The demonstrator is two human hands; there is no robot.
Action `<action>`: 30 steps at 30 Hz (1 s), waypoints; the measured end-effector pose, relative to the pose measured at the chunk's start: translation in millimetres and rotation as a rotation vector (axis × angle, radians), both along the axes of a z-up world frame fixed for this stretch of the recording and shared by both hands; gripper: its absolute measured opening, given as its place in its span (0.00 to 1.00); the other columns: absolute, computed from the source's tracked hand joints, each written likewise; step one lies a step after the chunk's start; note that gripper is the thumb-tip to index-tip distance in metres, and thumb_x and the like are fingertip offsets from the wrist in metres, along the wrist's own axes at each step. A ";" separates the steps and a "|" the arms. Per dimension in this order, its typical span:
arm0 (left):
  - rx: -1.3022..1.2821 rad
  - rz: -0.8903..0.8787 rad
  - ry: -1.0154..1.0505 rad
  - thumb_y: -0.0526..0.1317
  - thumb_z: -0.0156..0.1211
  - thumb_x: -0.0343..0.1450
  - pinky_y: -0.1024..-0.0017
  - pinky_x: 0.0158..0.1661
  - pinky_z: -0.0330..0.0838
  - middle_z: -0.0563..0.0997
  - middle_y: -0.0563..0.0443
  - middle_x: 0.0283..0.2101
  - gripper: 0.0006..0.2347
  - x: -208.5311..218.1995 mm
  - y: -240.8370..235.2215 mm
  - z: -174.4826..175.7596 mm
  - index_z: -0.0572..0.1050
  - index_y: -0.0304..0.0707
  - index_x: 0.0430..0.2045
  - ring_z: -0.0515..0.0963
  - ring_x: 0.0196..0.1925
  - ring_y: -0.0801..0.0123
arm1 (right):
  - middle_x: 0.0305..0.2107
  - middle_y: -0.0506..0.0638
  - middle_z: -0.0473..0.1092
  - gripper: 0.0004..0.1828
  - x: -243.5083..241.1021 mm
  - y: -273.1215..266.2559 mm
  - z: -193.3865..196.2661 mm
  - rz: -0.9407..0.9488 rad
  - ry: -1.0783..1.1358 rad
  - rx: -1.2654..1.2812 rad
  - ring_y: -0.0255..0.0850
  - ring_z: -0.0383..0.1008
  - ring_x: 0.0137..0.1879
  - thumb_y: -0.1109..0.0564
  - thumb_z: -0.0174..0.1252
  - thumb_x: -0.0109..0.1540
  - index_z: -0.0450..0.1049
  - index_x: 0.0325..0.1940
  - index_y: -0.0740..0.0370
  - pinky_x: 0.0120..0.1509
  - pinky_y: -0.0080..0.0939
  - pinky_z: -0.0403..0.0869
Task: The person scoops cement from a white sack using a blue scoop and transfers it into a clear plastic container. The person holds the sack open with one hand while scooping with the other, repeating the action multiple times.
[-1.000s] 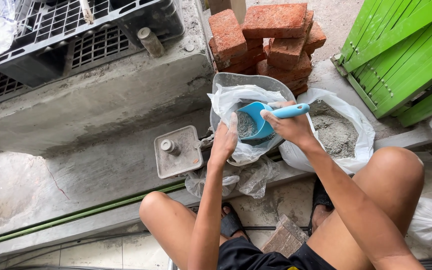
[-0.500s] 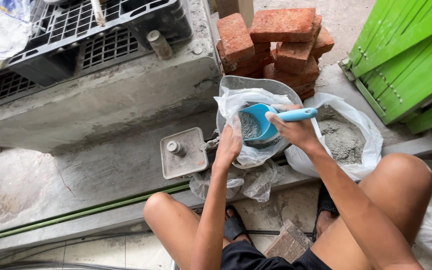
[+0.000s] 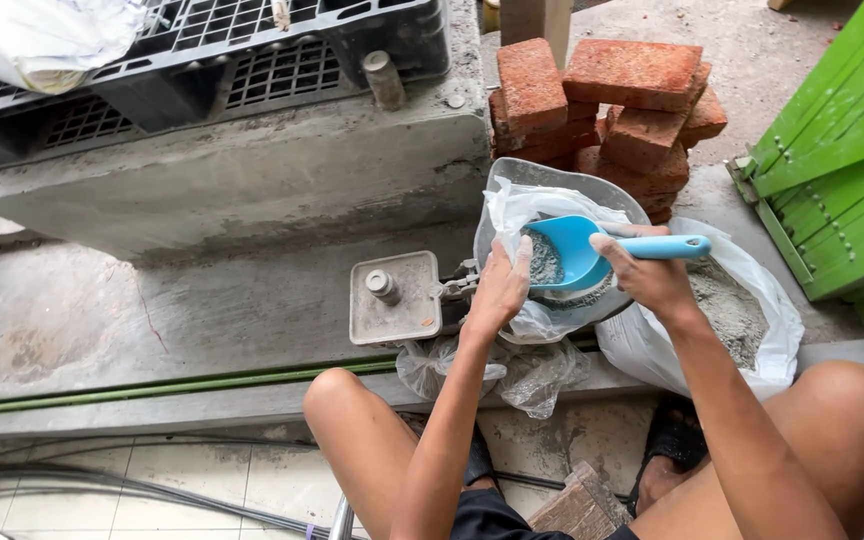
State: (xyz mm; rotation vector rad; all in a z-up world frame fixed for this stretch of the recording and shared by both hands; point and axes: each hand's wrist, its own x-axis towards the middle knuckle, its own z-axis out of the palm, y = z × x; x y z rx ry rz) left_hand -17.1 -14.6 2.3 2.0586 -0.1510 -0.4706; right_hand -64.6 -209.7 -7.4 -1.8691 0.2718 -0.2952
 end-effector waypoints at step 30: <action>-0.126 0.098 0.078 0.63 0.39 0.74 0.47 0.71 0.54 0.64 0.25 0.69 0.34 8.4 6.5 6.1 0.56 0.32 0.68 0.62 0.72 0.37 | 0.17 0.58 0.68 0.17 11.8 -30.7 -24.0 -0.005 0.002 0.118 0.36 0.69 0.17 0.56 0.52 0.69 0.76 0.52 0.74 0.18 0.32 0.63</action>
